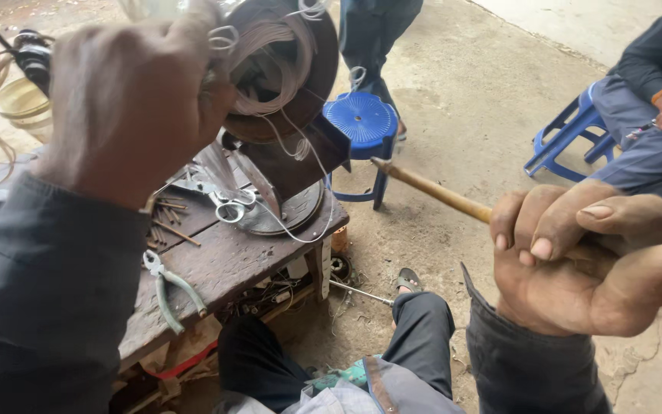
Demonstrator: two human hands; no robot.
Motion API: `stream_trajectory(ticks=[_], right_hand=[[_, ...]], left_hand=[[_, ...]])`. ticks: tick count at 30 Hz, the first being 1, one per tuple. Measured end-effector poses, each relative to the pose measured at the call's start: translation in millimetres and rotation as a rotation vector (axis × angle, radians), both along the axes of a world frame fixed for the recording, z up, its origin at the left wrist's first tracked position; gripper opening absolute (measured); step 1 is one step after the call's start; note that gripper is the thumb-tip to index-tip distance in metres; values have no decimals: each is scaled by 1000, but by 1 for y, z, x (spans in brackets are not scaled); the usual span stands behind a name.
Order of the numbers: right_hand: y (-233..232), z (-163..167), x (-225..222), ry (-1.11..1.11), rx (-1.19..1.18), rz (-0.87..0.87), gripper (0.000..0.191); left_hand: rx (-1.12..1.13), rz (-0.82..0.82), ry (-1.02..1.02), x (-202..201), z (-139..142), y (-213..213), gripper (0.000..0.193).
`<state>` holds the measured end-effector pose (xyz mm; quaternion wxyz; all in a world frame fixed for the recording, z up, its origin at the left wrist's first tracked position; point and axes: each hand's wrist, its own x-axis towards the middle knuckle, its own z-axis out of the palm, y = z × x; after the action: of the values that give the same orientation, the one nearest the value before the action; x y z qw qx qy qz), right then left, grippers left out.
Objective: The person winds copper wire onto a cylindrical motor stator using a wooden stick to press the wire into place. They repeatedly adjust the wire with both hands and use the stick to compact the winding layers.
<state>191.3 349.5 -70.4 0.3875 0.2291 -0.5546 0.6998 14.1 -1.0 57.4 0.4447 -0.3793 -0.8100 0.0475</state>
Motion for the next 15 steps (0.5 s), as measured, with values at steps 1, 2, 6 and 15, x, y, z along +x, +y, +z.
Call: stream_trajectory(ticks=[1, 2, 6, 15], right_hand=[[-4, 8, -6, 32, 28, 12, 53], [-10, 15, -13, 64, 55, 24, 54], [-38, 42, -54, 180, 243, 45, 53], [-126, 69, -156, 276, 269, 122, 53]], left_hand=[[-44, 5, -35, -1, 6, -2, 28], [-91, 43, -75, -3, 8, -4, 25], [-211, 23, 5, -19, 13, -1, 9], [80, -345, -190, -54, 15, 6, 15]])
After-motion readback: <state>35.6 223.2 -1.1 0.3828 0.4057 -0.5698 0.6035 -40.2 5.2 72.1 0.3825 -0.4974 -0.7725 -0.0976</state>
